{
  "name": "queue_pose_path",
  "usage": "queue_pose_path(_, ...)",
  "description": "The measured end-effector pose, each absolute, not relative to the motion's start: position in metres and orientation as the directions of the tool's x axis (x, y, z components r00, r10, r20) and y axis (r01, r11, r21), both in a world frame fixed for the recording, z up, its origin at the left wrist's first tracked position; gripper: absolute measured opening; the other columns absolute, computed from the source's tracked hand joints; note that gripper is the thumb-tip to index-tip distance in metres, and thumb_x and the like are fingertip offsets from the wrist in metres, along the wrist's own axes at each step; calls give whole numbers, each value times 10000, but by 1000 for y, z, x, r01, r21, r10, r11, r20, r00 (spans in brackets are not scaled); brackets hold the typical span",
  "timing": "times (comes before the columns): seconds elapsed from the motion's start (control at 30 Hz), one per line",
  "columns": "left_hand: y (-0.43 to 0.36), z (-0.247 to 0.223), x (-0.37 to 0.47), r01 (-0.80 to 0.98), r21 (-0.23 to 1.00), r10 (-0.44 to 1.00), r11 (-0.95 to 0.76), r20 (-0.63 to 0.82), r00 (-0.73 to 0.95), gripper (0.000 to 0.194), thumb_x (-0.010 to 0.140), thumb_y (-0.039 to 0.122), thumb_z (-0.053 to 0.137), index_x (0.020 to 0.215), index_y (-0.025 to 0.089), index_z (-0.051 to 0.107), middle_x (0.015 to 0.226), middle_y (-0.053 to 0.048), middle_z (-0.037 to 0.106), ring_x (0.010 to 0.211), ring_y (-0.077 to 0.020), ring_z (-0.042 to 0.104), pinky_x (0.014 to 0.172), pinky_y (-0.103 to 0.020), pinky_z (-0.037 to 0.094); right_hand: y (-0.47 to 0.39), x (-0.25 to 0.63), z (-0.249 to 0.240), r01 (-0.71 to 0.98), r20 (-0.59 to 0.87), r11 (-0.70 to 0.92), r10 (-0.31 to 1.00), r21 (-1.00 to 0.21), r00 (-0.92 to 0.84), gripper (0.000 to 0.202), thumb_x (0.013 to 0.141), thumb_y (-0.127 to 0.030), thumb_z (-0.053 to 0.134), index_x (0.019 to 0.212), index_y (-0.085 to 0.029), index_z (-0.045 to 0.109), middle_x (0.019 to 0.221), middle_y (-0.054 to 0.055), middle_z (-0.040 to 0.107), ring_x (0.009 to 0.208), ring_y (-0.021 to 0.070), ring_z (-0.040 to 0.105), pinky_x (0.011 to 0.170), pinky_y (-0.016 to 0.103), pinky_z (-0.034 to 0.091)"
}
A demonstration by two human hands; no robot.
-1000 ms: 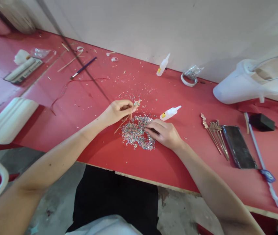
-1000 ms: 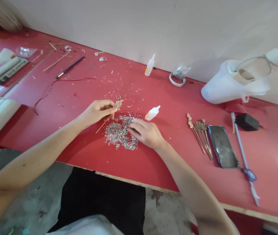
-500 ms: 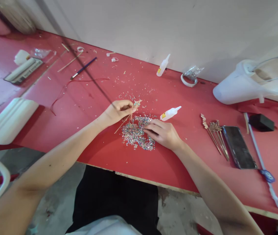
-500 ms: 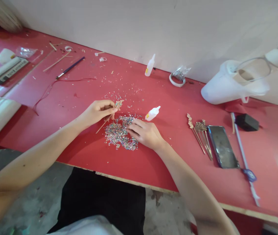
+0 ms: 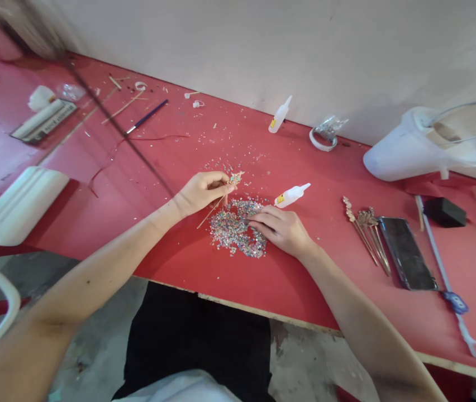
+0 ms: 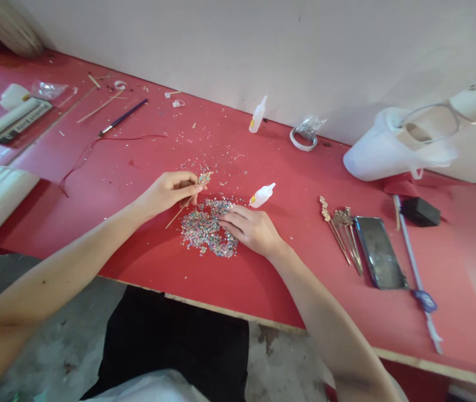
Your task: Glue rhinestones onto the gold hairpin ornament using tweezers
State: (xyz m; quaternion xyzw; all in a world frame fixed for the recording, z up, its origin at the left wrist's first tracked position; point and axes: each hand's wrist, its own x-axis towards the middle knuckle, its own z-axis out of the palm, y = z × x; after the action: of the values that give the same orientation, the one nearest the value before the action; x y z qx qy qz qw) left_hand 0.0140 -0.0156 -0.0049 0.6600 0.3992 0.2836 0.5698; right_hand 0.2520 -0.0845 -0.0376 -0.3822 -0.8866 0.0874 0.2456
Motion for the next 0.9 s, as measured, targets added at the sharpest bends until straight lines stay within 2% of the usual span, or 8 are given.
queue_pose_path(0.13, -16, -4, 14, 209, 978, 852, -29, -85, 516, 185, 875, 246, 575, 706, 172, 560, 563, -16, 611, 446, -74, 477, 476, -231, 374, -84, 252, -40, 747, 377, 575, 808, -334, -453, 264, 981, -293, 448, 961, -159, 675, 795, 48, 697, 695, 130, 648, 637, 234, 480)
queue_pose_path(0.33, -17, -1, 15, 251, 967, 862, -47, -88, 500, 184, 877, 229, 567, 705, 163, 564, 576, -16, 616, 450, -66, 470, 475, -215, 367, -85, 250, -41, 854, 359, 405, 889, -327, -284, 291, 990, -338, 410, 943, -189, 655, 882, 53, 733, 781, 158, 682, 665, 242, 457)
queue_pose_path(0.43, -16, -1, 14, 241, 970, 856, -43, -89, 509, 180, 881, 226, 558, 712, 164, 560, 577, -16, 618, 454, -67, 482, 480, -212, 377, -86, 249, -41, 911, 324, 286, 928, -297, -185, 319, 988, -381, 399, 920, -183, 639, 777, 39, 721, 656, 148, 658, 581, 237, 402)
queue_pose_path(0.53, -16, -2, 14, 251, 966, 857, -57, -81, 509, 174, 877, 216, 559, 712, 163, 560, 579, -15, 619, 451, -60, 469, 474, -205, 366, -86, 247, -43, 956, 290, 200, 948, -216, -133, 394, 985, -446, 374, 852, -173, 625, 639, 26, 670, 532, 138, 596, 512, 239, 316)
queue_pose_path(0.63, -17, -2, 15, 252, 966, 857, -55, -84, 509, 169, 874, 215, 562, 714, 164, 561, 579, -11, 613, 457, -59, 466, 477, -205, 364, -87, 244, -44, 965, 295, 221, 940, -144, -171, 436, 990, -462, 359, 803, -171, 624, 593, 23, 643, 501, 126, 566, 498, 247, 277)
queue_pose_path(0.7, -17, -3, 15, 243, 969, 853, -38, -95, 513, 172, 873, 229, 567, 713, 169, 559, 566, -5, 601, 460, -66, 475, 482, -213, 369, -89, 241, -44, 939, 303, 316, 915, -132, -265, 431, 995, -445, 365, 795, -172, 630, 602, 23, 650, 511, 116, 568, 501, 247, 280)
queue_pose_path(0.8, -16, -5, 15, 217, 976, 846, -20, -99, 523, 178, 867, 260, 584, 710, 178, 561, 551, -2, 594, 456, -77, 484, 483, -229, 376, -91, 238, -40, 851, 306, 503, 842, -151, -443, 416, 999, -418, 384, 766, -177, 632, 618, 17, 662, 530, 104, 574, 505, 244, 301)
queue_pose_path(0.9, -15, -7, 15, 187, 982, 841, -23, -83, 535, 176, 859, 274, 600, 711, 184, 569, 547, -4, 601, 446, -79, 484, 478, -238, 375, -93, 239, -37, 803, 333, 562, 809, -198, -484, 393, 995, -396, 406, 753, -181, 629, 601, 4, 650, 519, 96, 562, 510, 239, 329)
